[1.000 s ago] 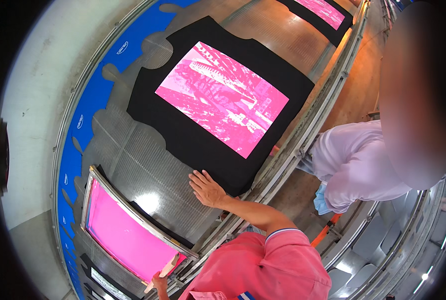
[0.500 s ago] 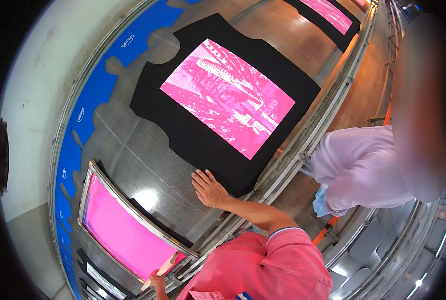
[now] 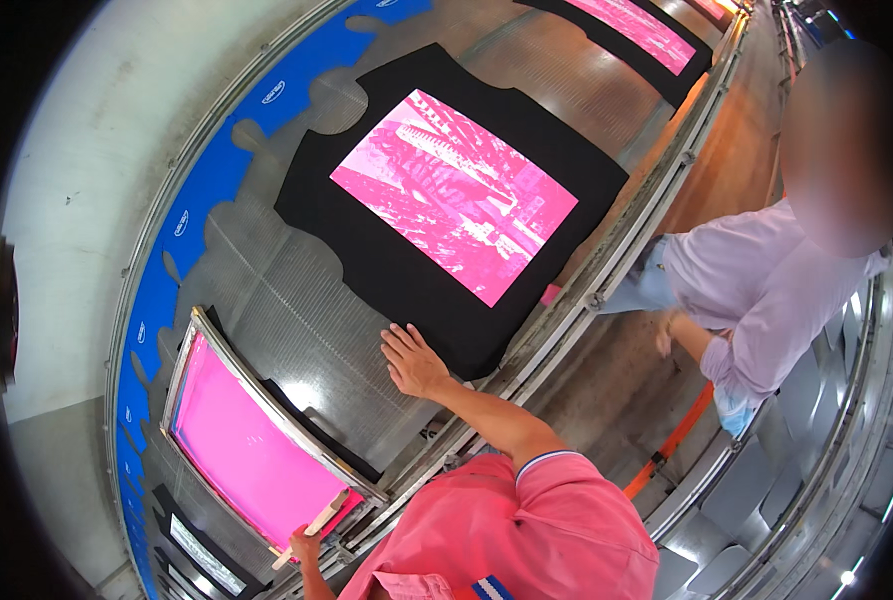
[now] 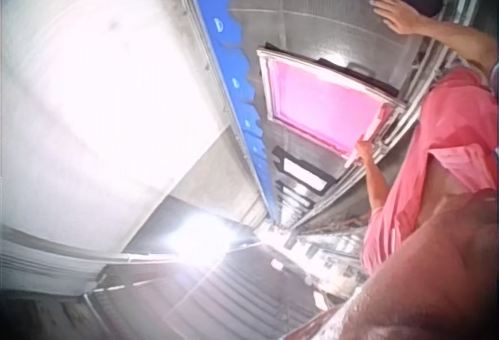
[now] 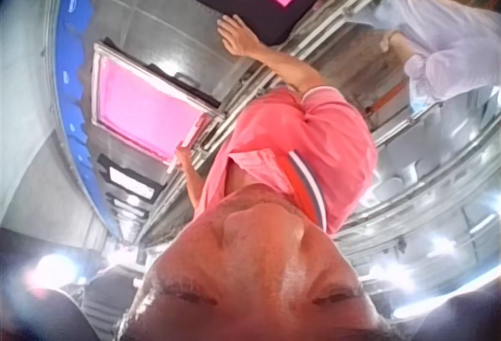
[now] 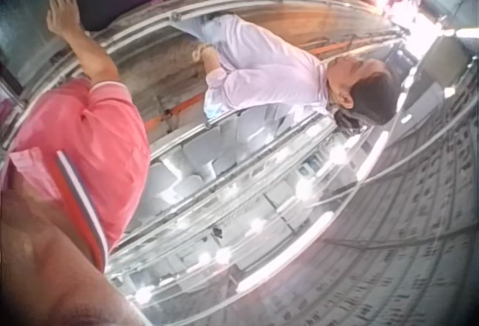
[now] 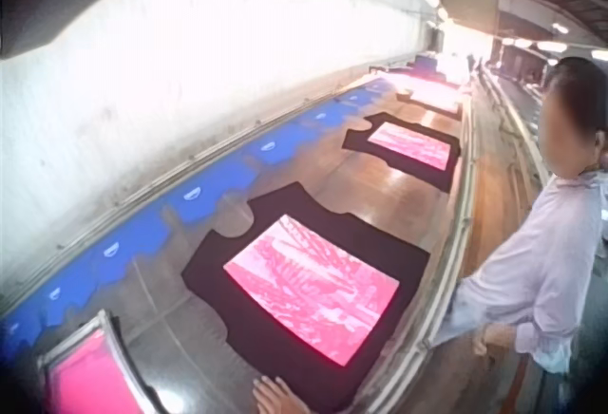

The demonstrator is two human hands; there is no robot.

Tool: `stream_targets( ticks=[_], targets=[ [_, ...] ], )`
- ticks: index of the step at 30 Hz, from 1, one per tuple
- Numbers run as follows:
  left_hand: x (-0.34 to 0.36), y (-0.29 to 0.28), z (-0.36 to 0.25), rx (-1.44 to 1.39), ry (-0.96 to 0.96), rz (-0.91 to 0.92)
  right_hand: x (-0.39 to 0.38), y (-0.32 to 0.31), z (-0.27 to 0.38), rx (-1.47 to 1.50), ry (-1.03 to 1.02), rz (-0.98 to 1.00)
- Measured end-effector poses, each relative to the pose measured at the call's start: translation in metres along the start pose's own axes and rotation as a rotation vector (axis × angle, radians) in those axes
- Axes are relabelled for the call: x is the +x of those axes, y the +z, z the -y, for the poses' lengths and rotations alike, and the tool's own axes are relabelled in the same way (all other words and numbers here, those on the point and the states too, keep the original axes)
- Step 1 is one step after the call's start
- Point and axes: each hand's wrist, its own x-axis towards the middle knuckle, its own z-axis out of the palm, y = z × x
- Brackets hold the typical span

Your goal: The person performs screen printing on a black t-shirt using a pink ink screen. They repeatedly lower the screen onto the garment, pull a squeegee across the mesh to apply ink, and lift the screen to reveal the printed design. The process is repeated multiple times on the same shirt.

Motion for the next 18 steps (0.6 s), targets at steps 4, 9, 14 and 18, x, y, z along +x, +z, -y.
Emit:
stream_targets(
  ticks=[4,9,14,18],
  targets=[
    [0.005,0.005,0.002,0.013,0.0,-0.058,-0.003,-0.004,-0.002,0.027,-0.001,-0.033],
    [-0.005,0.017,0.021,-0.018,-0.011,-0.058,-0.003,0.005,0.001,0.072,-0.033,-0.042],
    [0.008,0.034,0.037,0.004,0.066,-0.178,-0.005,0.004,-0.006,0.074,-0.027,-0.088],
    [0.003,0.036,0.043,-0.106,-0.054,-0.067,-0.005,0.006,-0.002,0.084,-0.027,-0.081]
  ],
)
